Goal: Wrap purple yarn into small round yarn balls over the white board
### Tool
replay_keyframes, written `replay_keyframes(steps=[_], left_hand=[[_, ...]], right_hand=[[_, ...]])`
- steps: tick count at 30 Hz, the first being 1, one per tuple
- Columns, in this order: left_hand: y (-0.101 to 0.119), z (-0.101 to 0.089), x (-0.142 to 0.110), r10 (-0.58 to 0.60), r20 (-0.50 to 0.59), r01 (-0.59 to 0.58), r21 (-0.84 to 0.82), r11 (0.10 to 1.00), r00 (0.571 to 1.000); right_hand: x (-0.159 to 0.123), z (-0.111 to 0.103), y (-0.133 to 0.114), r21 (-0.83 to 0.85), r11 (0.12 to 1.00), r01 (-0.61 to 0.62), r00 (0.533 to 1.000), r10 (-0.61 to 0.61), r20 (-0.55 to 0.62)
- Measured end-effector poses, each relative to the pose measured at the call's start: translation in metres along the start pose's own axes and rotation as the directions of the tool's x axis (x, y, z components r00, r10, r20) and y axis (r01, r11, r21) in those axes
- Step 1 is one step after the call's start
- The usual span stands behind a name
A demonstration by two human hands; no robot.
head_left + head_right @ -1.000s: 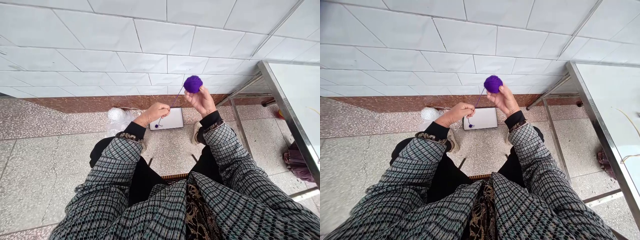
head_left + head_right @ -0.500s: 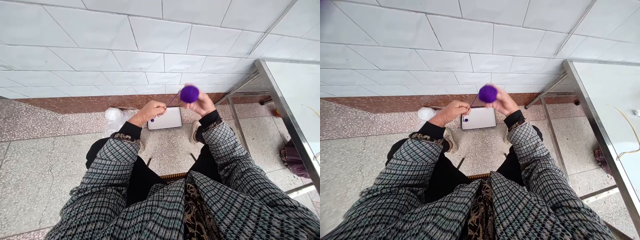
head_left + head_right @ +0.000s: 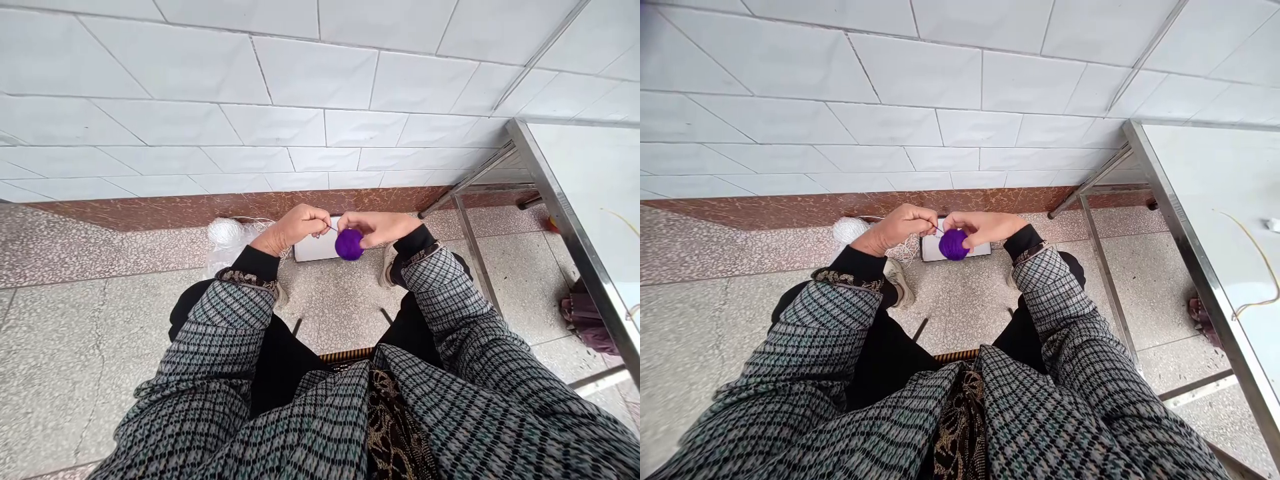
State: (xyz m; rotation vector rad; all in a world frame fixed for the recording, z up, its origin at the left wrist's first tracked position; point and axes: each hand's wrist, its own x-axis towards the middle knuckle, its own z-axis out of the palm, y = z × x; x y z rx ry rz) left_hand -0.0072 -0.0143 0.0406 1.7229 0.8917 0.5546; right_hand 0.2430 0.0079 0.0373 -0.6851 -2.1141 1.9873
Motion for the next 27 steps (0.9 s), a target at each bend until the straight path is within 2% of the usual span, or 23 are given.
replay_keyframes(steps=[1,3,5,8,11,15,18,20,21,23,24,25,26,27], left_hand=[[-0.001,-0.001,0.0,-0.004,-0.017,0.004,-0.001,1.0,1.0],[-0.004,-0.001,0.001,-0.019,-0.054,0.019,-0.004,1.0,0.998],[-0.007,0.002,0.003,-0.051,-0.071,0.05,-0.005,0.999,0.996],[-0.01,0.005,0.006,-0.08,-0.034,0.08,0.003,0.997,0.996],[-0.012,0.006,0.009,-0.068,-0.007,0.068,0.022,0.997,0.998],[-0.008,0.012,0.011,-0.071,0.018,0.071,0.021,0.997,0.997],[-0.003,0.021,0.011,-0.076,0.125,0.078,-0.011,0.997,0.989],[-0.001,0.024,0.011,-0.074,0.178,0.078,-0.02,0.997,0.981],[0.0,0.024,0.01,-0.072,0.176,0.076,-0.017,0.997,0.982],[0.0,0.02,0.009,-0.069,0.127,0.07,-0.002,0.998,0.99],[-0.001,0.016,0.008,-0.068,0.094,0.067,0.009,0.998,0.993],[-0.003,0.012,0.008,-0.067,0.065,0.066,0.021,0.998,0.996],[-0.004,0.009,0.009,-0.066,0.04,0.064,0.032,0.997,0.997],[-0.006,0.007,0.009,-0.066,0.021,0.065,0.043,0.997,0.998]], right_hand=[[-0.003,-0.001,-0.001,0.114,0.988,0.108,0.994,-0.105,-0.027],[-0.007,-0.006,-0.001,0.273,0.915,0.297,0.941,-0.232,-0.246],[-0.008,-0.009,-0.001,0.317,0.867,0.386,0.852,-0.203,-0.482],[-0.004,-0.009,-0.003,0.292,0.883,0.367,0.74,-0.087,-0.667],[0.001,-0.006,-0.009,0.246,0.917,0.314,0.697,-0.047,-0.715],[0.005,-0.006,-0.013,0.163,0.957,0.239,0.705,-0.056,-0.707],[0.009,-0.009,-0.003,0.108,0.982,0.156,0.692,-0.03,-0.721],[0.011,-0.009,0.004,0.05,0.998,0.035,0.671,0.014,-0.741],[0.012,-0.007,0.007,-0.005,0.998,-0.068,0.712,0.045,-0.701],[0.01,-0.003,0.01,-0.131,0.964,-0.231,0.865,0.142,-0.48],[0.009,-0.001,0.009,-0.169,0.955,-0.242,0.93,0.179,-0.322],[0.007,0.0,0.008,-0.159,0.965,-0.207,0.969,0.18,-0.167],[0.005,0.001,0.006,-0.095,0.986,-0.139,0.989,0.134,-0.055],[0.003,0.002,0.004,0.009,0.999,-0.054,0.999,0.054,-0.008]])
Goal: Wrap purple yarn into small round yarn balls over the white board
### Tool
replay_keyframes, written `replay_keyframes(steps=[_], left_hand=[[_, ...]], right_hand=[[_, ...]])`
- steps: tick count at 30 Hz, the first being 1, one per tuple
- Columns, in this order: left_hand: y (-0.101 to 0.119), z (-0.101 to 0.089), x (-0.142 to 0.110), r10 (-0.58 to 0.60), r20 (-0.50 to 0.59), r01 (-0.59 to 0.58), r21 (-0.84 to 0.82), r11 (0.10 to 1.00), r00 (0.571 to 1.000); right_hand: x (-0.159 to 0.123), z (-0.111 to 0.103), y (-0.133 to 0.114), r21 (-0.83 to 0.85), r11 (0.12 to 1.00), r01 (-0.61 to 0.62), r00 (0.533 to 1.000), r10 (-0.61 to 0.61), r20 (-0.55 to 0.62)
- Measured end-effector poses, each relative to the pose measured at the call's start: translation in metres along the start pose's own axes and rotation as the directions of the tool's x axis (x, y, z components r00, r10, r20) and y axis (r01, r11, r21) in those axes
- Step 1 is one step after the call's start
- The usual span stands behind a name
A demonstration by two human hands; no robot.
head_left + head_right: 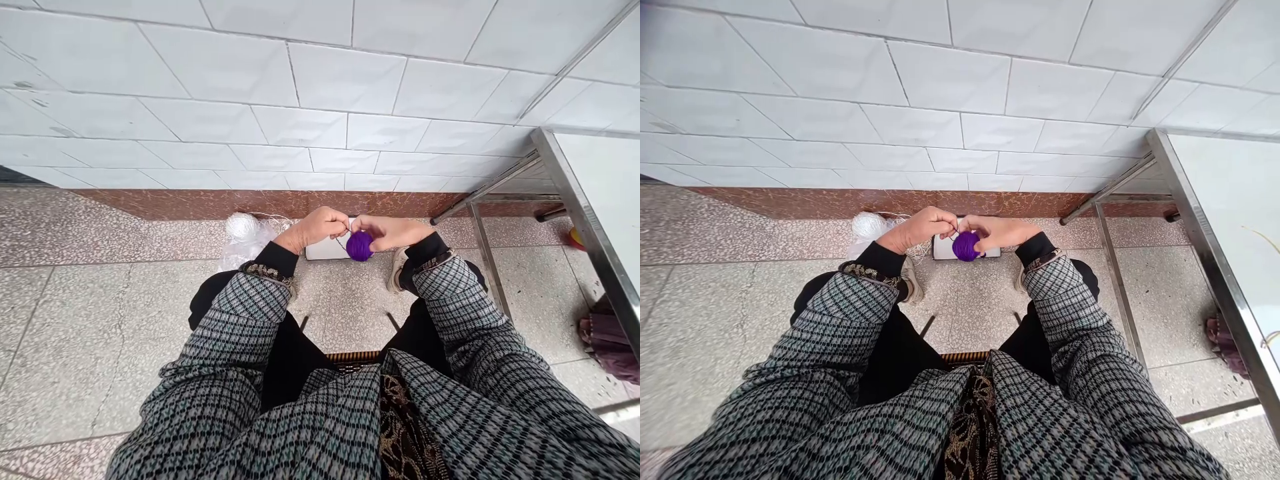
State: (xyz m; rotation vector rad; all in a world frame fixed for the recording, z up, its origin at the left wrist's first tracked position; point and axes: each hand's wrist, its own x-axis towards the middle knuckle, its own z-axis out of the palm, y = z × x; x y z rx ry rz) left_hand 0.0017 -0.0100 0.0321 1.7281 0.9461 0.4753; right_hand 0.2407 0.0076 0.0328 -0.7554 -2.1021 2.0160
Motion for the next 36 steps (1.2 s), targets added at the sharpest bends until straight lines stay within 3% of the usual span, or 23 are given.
replay_keyframes(steps=[1,3,5,8,11,13,15,16,18,19,21,22,23,24,26,29,31,34,35,36], left_hand=[[-0.002,-0.001,0.001,-0.003,-0.017,0.003,0.007,1.0,1.0],[-0.005,0.0,0.004,-0.012,-0.042,0.012,0.002,1.0,0.999],[-0.006,0.005,0.006,-0.024,-0.04,0.023,-0.017,1.0,0.999],[-0.003,0.014,0.007,-0.038,0.019,0.039,-0.023,0.999,0.999],[0.002,0.018,0.005,-0.047,0.104,0.051,-0.035,0.998,0.993],[0.005,0.018,0.004,-0.032,0.118,0.039,-0.054,0.998,0.992],[0.005,0.015,0.002,-0.009,0.093,0.015,-0.057,0.998,0.996],[0.004,0.013,0.002,-0.002,0.073,0.006,-0.054,0.999,0.997],[0.002,0.008,0.001,0.004,0.029,-0.003,-0.039,0.999,1.0],[0.001,0.006,0.0,0.004,0.006,-0.004,-0.032,0.999,1.0],[-0.001,0.001,0.0,0.008,-0.033,-0.008,-0.018,1.0,0.999],[-0.001,-0.002,-0.001,0.011,-0.049,-0.012,-0.012,1.0,0.999],[-0.002,-0.003,-0.001,0.014,-0.061,-0.015,-0.01,1.0,0.998],[-0.002,-0.004,-0.001,0.015,-0.071,-0.016,-0.012,1.0,0.997],[-0.001,-0.003,0.0,0.006,-0.079,-0.007,-0.019,1.0,0.997],[0.002,0.004,0.002,-0.02,-0.025,0.02,-0.02,1.0,0.999],[0.005,0.009,0.002,-0.019,0.053,0.02,-0.012,1.0,0.998],[0.007,0.011,0.0,0.006,0.114,-0.006,-0.006,1.0,0.993],[0.008,0.01,-0.001,0.013,0.108,-0.013,-0.004,1.0,0.994],[0.007,0.008,-0.003,0.018,0.089,-0.018,-0.001,1.0,0.996]], right_hand=[[-0.002,-0.001,-0.002,0.117,0.989,0.09,0.996,-0.088,-0.022],[-0.004,-0.003,-0.005,0.285,0.927,0.244,0.96,-0.189,-0.208],[-0.004,-0.007,-0.006,0.338,0.877,0.342,0.891,-0.188,-0.413],[0.001,-0.01,-0.003,0.335,0.841,0.424,0.78,-0.151,-0.607],[0.01,-0.01,0.004,0.313,0.87,0.381,0.711,-0.06,-0.7],[0.015,-0.008,0.009,0.229,0.952,0.204,0.694,0.025,-0.72],[0.017,-0.005,0.011,0.062,0.998,-0.019,0.712,0.057,-0.699],[0.016,-0.003,0.011,-0.027,0.994,-0.104,0.753,0.061,-0.655],[0.012,0.0,0.007,-0.14,0.976,-0.166,0.879,0.082,-0.469],[0.009,0.001,0.004,-0.13,0.98,-0.153,0.942,0.105,-0.319],[0.002,0.0,-0.001,-0.015,0.999,-0.049,0.996,0.047,-0.078],[-0.002,-0.001,-0.003,0.075,0.997,0.034,0.999,-0.031,-0.044],[-0.005,-0.003,-0.005,0.162,0.978,0.132,0.989,-0.12,-0.084],[-0.007,-0.006,-0.005,0.231,0.943,0.238,0.963,-0.199,-0.181],[-0.007,-0.011,-0.005,0.29,0.855,0.43,0.853,-0.279,-0.441],[-0.001,-0.016,0.0,0.263,0.805,0.531,0.692,-0.233,-0.684],[0.007,-0.015,0.005,0.24,0.863,0.445,0.661,-0.136,-0.738],[0.015,-0.008,0.009,0.113,0.987,0.113,0.668,0.008,-0.744],[0.015,-0.005,0.008,0.024,1.0,-0.014,0.696,0.027,-0.717],[0.014,-0.002,0.006,-0.073,0.991,-0.11,0.767,0.038,-0.641]])
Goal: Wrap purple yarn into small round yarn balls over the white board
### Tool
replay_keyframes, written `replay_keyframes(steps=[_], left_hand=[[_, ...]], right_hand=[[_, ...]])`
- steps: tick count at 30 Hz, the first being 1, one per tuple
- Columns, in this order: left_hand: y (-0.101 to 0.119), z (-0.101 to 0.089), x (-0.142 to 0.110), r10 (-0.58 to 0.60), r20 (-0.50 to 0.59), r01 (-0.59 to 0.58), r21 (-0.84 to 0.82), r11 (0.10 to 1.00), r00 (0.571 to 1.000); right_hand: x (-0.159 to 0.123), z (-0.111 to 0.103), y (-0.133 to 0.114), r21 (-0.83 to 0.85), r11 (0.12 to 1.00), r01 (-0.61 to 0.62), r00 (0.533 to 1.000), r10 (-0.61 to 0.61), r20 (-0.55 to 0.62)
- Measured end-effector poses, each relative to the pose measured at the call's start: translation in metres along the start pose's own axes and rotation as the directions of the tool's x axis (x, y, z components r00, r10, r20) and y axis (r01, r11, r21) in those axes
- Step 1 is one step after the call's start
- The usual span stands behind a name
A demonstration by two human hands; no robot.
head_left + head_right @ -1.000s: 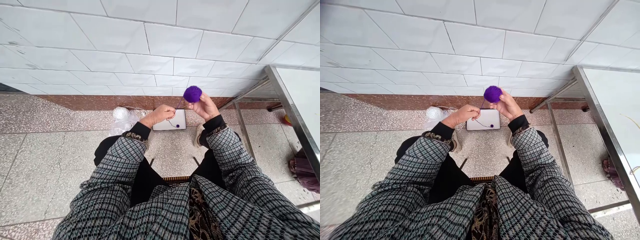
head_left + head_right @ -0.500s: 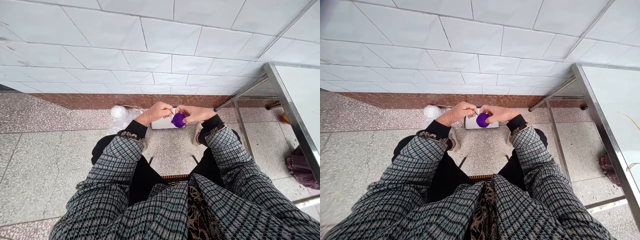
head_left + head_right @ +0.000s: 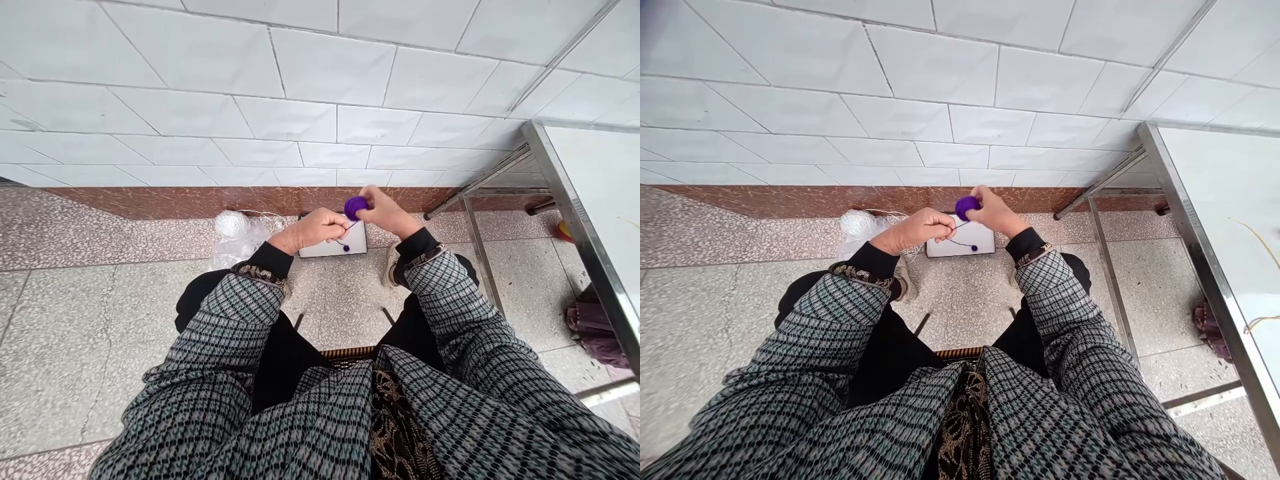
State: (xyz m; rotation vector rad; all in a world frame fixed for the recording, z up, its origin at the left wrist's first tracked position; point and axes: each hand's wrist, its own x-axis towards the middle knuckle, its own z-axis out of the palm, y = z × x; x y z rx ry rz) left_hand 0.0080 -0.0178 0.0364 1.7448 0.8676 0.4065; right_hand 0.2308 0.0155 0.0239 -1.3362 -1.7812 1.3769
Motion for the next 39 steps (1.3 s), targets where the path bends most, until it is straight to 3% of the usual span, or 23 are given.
replay_keyframes(steps=[1,3,4,5,7,9,11,14,16,18,19,21,23,24,25,27,29,32,36,39], left_hand=[[-0.001,-0.003,-0.002,0.003,-0.025,-0.003,0.008,1.0,1.0],[-0.003,-0.009,-0.005,0.006,-0.076,-0.004,0.029,1.0,0.997],[-0.004,-0.012,-0.006,0.01,-0.097,-0.006,0.034,0.999,0.995],[-0.005,-0.014,-0.007,0.014,-0.113,-0.01,0.033,0.999,0.993],[-0.006,-0.015,-0.007,0.018,-0.125,-0.016,0.021,1.0,0.992],[-0.007,-0.013,-0.005,0.01,-0.112,-0.008,0.015,1.0,0.994],[-0.006,-0.008,-0.002,-0.005,-0.063,0.006,0.022,1.0,0.998],[-0.004,-0.003,-0.002,0.01,0.068,-0.012,0.032,0.999,0.998],[-0.002,-0.003,-0.004,0.042,0.098,-0.044,0.024,0.999,0.994],[-0.001,-0.006,-0.008,0.067,0.03,-0.067,0.003,0.998,0.997],[-0.001,-0.009,-0.009,0.071,-0.025,-0.072,-0.007,0.997,0.997],[-0.002,-0.014,-0.012,0.067,-0.118,-0.07,-0.019,0.997,0.991],[-0.003,-0.018,-0.013,0.059,-0.16,-0.064,-0.024,0.998,0.985],[-0.004,-0.019,-0.013,0.057,-0.168,-0.062,-0.025,0.998,0.984],[-0.005,-0.019,-0.012,0.054,-0.172,-0.06,-0.028,0.998,0.984],[-0.005,-0.017,-0.009,0.043,-0.168,-0.05,-0.034,0.998,0.985],[-0.006,-0.012,-0.005,0.028,-0.146,-0.033,-0.033,0.999,0.989],[-0.003,-0.004,-0.002,0.009,-0.063,-0.01,-0.02,1.0,0.998],[0.002,0.001,-0.002,0.028,0.027,-0.028,-0.003,1.0,0.999],[0.002,0.002,-0.002,0.026,0.007,-0.026,-0.005,1.0,1.0]], right_hand=[[-0.003,0.0,-0.003,-0.081,0.996,0.024,0.985,-0.01,0.172],[-0.011,-0.004,-0.01,-0.032,0.997,0.072,0.868,-0.047,0.495],[-0.014,-0.007,-0.014,0.093,0.992,0.09,0.821,-0.127,0.556],[-0.016,-0.01,-0.017,0.227,0.969,0.095,0.807,-0.208,0.552],[-0.016,-0.017,-0.02,0.454,0.88,0.138,0.88,-0.319,0.351],[-0.012,-0.022,-0.019,0.534,0.816,0.22,0.955,-0.291,0.051],[-0.004,-0.022,-0.015,0.517,0.815,0.263,0.964,-0.204,-0.169],[0.005,-0.014,-0.007,0.427,0.884,0.189,0.963,-0.083,-0.255],[0.006,-0.006,-0.003,0.258,0.963,0.073,0.986,-0.03,-0.166],[0.002,0.0,-0.004,-0.009,1.0,0.004,0.999,-0.004,0.051],[-0.002,0.001,-0.006,-0.097,0.995,0.018,0.98,0.002,0.198],[-0.009,0.0,-0.012,-0.081,0.994,0.072,0.863,-0.021,0.505],[-0.014,-0.003,-0.016,0.108,0.99,0.096,0.746,-0.143,0.65],[-0.016,-0.005,-0.017,0.222,0.97,0.096,0.738,-0.219,0.638],[-0.016,-0.007,-0.018,0.328,0.939,0.099,0.766,-0.282,0.578],[-0.015,-0.01,-0.017,0.488,0.865,0.114,0.869,-0.326,0.373],[-0.011,-0.011,-0.016,0.579,0.801,0.155,0.949,-0.283,0.137],[-0.004,-0.008,-0.013,0.585,0.783,0.214,0.976,-0.201,-0.088],[0.004,0.004,-0.007,0.437,0.888,0.144,0.989,-0.115,-0.092],[0.006,0.014,-0.003,0.177,0.981,0.085,0.996,-0.081,-0.034]])
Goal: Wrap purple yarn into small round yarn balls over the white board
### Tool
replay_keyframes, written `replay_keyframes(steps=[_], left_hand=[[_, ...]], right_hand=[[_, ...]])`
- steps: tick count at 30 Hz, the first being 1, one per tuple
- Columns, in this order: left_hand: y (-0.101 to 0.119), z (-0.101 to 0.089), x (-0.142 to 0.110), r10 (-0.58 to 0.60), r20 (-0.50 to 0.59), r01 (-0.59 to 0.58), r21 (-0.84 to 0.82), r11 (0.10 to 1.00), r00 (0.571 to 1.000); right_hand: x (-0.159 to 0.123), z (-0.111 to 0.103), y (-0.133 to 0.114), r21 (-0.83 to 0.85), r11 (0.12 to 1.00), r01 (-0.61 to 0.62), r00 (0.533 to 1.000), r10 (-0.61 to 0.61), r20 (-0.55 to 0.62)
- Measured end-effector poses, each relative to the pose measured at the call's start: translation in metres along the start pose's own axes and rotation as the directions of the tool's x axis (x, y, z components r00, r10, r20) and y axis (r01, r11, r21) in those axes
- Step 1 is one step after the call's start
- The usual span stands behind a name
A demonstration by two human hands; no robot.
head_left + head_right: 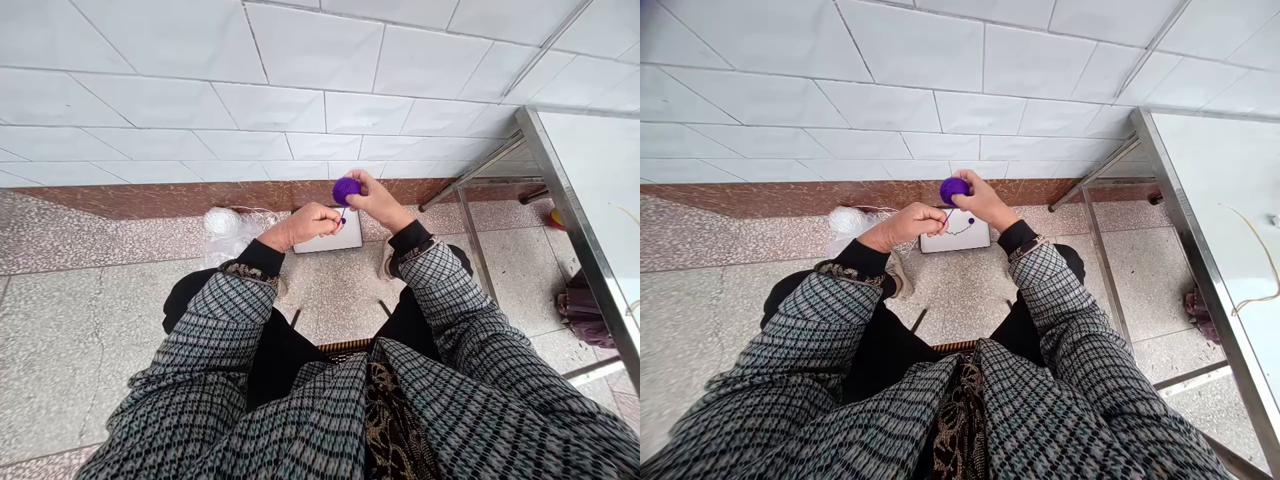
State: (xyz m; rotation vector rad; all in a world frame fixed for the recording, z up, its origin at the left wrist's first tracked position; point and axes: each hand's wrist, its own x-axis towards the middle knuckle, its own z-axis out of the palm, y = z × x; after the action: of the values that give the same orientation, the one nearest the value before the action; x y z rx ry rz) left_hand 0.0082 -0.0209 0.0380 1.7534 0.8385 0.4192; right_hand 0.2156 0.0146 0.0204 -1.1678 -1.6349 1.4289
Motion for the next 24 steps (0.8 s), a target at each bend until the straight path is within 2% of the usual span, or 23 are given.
replay_keyframes(steps=[3,5,6,8,9,10,11,12,14,15,17,19,21,23,24], left_hand=[[-0.003,-0.001,0.0,-0.024,-0.029,0.024,0.009,1.0,0.999],[-0.004,-0.003,-0.001,-0.031,-0.05,0.033,0.038,0.999,0.998],[-0.005,-0.005,-0.002,-0.034,-0.063,0.037,0.052,0.998,0.997],[-0.006,-0.008,-0.003,-0.04,-0.094,0.046,0.061,0.997,0.995],[-0.006,-0.01,-0.003,-0.044,-0.11,0.05,0.055,0.997,0.993],[-0.007,-0.011,-0.003,-0.048,-0.13,0.055,0.048,0.997,0.99],[-0.008,-0.012,-0.002,-0.051,-0.154,0.058,0.044,0.997,0.987],[-0.01,-0.012,-0.001,-0.055,-0.179,0.064,0.044,0.997,0.982],[-0.013,-0.011,0.002,-0.075,-0.217,0.088,0.049,0.995,0.973],[-0.014,-0.01,0.003,-0.086,-0.217,0.099,0.05,0.994,0.972],[-0.012,-0.007,0.005,-0.095,-0.162,0.104,0.045,0.994,0.982],[-0.008,-0.004,0.004,-0.076,-0.069,0.079,0.035,0.996,0.995],[-0.002,-0.002,0.002,-0.043,0.006,0.043,0.021,0.999,0.999],[0.001,-0.002,0.0,-0.017,0.004,0.017,0.017,1.0,1.0],[0.002,-0.002,-0.002,-0.011,-0.022,0.012,0.021,1.0,1.0]], right_hand=[[-0.003,0.002,-0.001,-0.295,0.954,0.045,0.99,-0.003,0.141],[-0.007,-0.003,-0.005,-0.418,0.906,0.07,0.947,0.071,0.313],[-0.009,-0.006,-0.007,-0.447,0.892,0.067,0.904,0.136,0.405],[-0.013,-0.014,-0.012,-0.422,0.905,0.054,0.781,0.225,0.583],[-0.014,-0.018,-0.014,-0.35,0.936,0.044,0.725,0.211,0.655],[-0.016,-0.022,-0.016,-0.239,0.971,0.024,0.699,0.155,0.699],[-0.017,-0.025,-0.017,-0.1,0.995,0.002,0.709,0.069,0.702],[-0.018,-0.028,-0.019,0.046,0.999,-0.017,0.752,-0.018,0.659],[-0.018,-0.031,-0.021,0.282,0.959,-0.009,0.88,-0.126,0.457],[-0.017,-0.032,-0.022,0.351,0.936,0.012,0.932,-0.138,0.336],[-0.013,-0.031,-0.021,0.404,0.913,0.049,0.985,-0.111,0.131],[-0.008,-0.026,-0.017,0.378,0.925,0.046,0.999,-0.049,-0.001],[-0.003,-0.02,-0.01,0.27,0.963,-0.003,0.998,0.021,-0.063],[-0.001,-0.013,-0.003,0.053,0.997,-0.063,0.995,0.067,-0.08],[-0.001,-0.011,0.0,-0.082,0.993,-0.083,0.996,0.08,-0.048]])
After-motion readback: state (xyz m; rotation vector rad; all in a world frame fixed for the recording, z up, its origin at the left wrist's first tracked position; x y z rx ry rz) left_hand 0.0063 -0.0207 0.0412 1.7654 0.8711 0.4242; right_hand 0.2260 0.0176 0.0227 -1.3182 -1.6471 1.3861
